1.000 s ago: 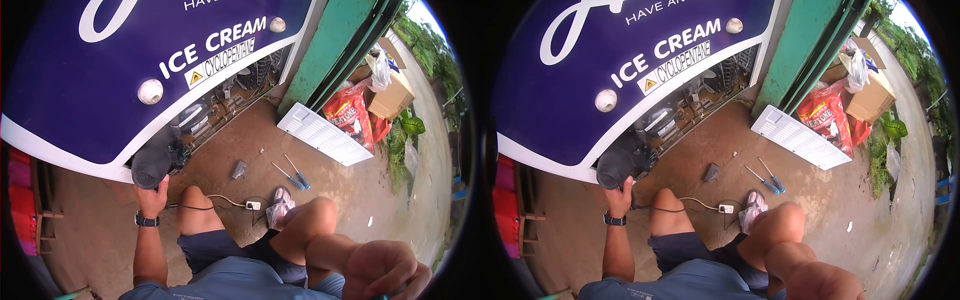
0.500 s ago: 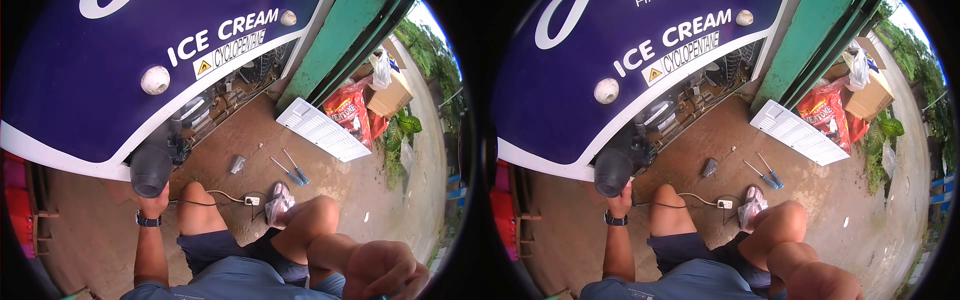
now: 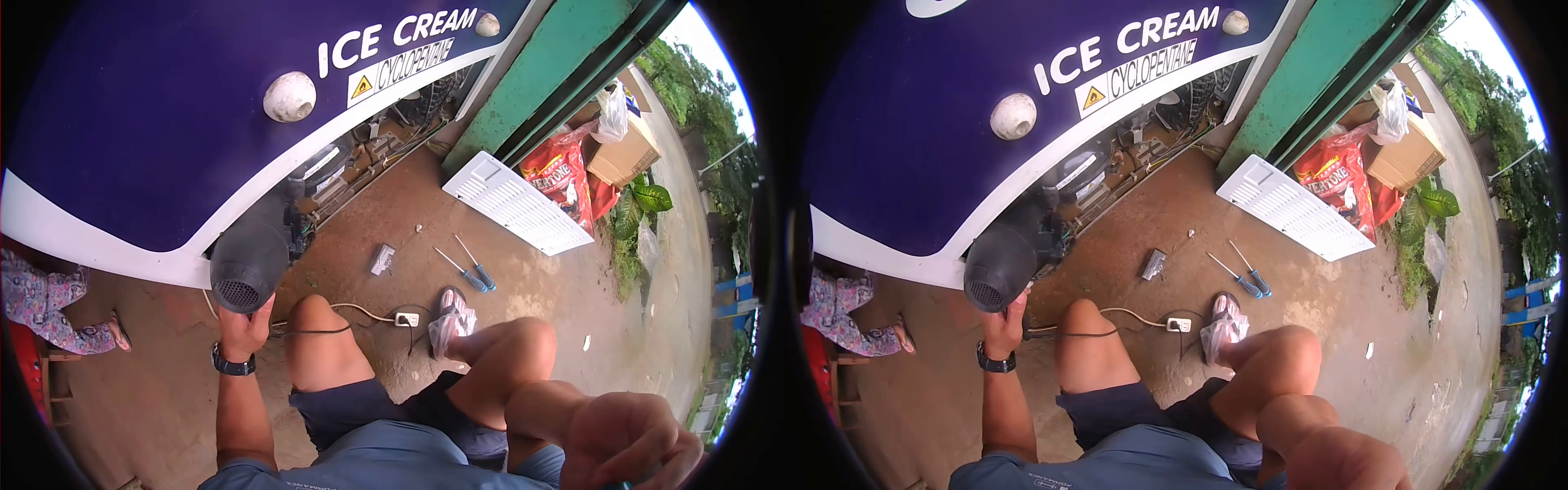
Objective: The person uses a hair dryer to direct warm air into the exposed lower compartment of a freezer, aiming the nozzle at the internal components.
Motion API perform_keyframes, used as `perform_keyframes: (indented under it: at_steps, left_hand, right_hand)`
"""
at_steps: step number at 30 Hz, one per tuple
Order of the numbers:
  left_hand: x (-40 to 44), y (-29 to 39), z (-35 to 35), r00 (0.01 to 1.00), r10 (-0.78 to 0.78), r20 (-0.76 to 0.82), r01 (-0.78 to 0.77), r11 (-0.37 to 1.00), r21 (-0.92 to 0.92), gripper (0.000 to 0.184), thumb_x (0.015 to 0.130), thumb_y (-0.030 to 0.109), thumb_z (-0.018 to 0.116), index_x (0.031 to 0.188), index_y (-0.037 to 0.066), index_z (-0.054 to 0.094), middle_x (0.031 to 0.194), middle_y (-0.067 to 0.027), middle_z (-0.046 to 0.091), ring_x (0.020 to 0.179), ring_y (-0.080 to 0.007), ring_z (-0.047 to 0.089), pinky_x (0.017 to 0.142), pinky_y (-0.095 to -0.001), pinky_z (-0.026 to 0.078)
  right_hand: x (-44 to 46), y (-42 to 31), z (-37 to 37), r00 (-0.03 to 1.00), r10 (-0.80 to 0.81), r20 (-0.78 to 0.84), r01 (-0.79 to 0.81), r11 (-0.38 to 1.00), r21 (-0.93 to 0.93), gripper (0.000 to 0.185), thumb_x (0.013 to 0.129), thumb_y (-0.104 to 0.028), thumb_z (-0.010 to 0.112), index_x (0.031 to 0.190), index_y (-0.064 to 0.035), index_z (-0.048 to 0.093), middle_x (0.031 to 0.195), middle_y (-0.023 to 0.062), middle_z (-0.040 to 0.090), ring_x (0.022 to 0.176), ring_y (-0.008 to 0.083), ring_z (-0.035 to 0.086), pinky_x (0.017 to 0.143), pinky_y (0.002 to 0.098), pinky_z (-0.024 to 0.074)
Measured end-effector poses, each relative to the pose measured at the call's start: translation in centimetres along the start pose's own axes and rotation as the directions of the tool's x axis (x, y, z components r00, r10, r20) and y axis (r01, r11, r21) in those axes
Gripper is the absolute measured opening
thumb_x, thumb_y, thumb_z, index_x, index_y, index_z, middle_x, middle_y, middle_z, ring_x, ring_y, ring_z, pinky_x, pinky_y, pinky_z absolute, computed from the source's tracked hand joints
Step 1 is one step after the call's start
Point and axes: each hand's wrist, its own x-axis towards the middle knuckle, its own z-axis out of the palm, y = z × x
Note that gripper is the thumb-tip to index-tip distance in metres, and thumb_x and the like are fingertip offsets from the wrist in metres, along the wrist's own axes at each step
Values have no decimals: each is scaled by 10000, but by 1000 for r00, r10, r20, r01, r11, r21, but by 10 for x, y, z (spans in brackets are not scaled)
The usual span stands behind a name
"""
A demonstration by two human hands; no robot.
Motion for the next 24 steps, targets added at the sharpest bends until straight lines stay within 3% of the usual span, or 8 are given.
perform_keyframes:
  at_steps: [5, 7, 14, 15, 17, 20, 23, 24]
  left_hand:
    - [8, 14, 1, 999, 18, -28, -19, 998, -55, 176, 898, 136, 667, 973, -22, 682, 999, -152, 703, 894, -287, 663, 798, -379, 505]
    - [13, 23, 1, 991, 118, -59, -120, 992, -31, 173, 896, 140, 672, 964, -19, 681, 953, -136, 710, 850, -273, 668, 765, -371, 512]
    - [13, 19, -1, 990, 133, -48, -134, 991, -16, 197, 900, 154, 671, 994, -20, 667, 934, -124, 710, 834, -262, 668, 745, -367, 511]
    - [13, 19, 0, 992, 115, -51, -116, 993, -20, 201, 904, 161, 670, 992, -20, 665, 942, -126, 709, 843, -265, 666, 753, -368, 508]
    - [15, 20, 0, 994, 100, -54, -101, 995, -20, 205, 908, 167, 669, 990, -20, 664, 949, -127, 707, 852, -267, 664, 760, -370, 506]
    - [8, 13, -3, 998, 63, -6, -63, 997, -42, 220, 918, 180, 665, 1011, -19, 656, 975, -125, 695, 886, -260, 649, 794, -377, 496]
    - [0, 3, -5, 996, -87, 10, 87, 992, -96, 258, 926, 203, 666, 1061, -15, 636, 1009, -111, 674, 921, -241, 619, 848, -377, 478]
    - [-2, 5, -6, 996, -89, 6, 89, 992, -92, 258, 926, 203, 666, 1061, -15, 636, 1009, -111, 674, 921, -241, 619, 848, -377, 478]
  right_hand:
    - [2, -14, 15, 998, -44, 37, 44, 999, -4, 191, 911, -50, 644, 1091, -55, 579, 1120, -25, 592, 851, 71, 609, 550, 225, 490]
    - [4, -23, 19, 998, -30, 64, 33, 998, -48, 198, 908, -48, 647, 1094, -53, 581, 1135, -16, 594, 853, 73, 609, 549, 229, 495]
    - [6, -31, 21, 998, -17, 65, 20, 999, -40, 207, 912, -75, 652, 1102, -54, 571, 1135, -10, 600, 854, 87, 613, 550, 233, 504]
    - [0, -25, 15, 976, -209, -61, 212, 976, 55, 211, 914, -77, 647, 1106, -52, 564, 1129, -11, 602, 854, 87, 612, 551, 233, 505]
    - [-4, -16, 8, 902, -377, -209, 407, 905, 122, 214, 917, -79, 643, 1111, -50, 557, 1123, -12, 605, 854, 88, 612, 551, 233, 505]
    - [-7, -4, 3, 836, -456, -305, 530, 813, 239, 214, 925, -82, 632, 1118, -47, 547, 1108, -14, 608, 851, 82, 608, 543, 230, 498]
    - [-7, -14, -3, 821, -417, -391, 541, 786, 297, 204, 936, -94, 622, 1123, -56, 548, 1123, -19, 599, 861, 74, 604, 556, 230, 492]
    - [-7, -24, -11, 924, -294, -246, 343, 920, 189, 206, 936, -98, 623, 1125, -61, 550, 1132, -20, 593, 868, 72, 604, 566, 230, 490]
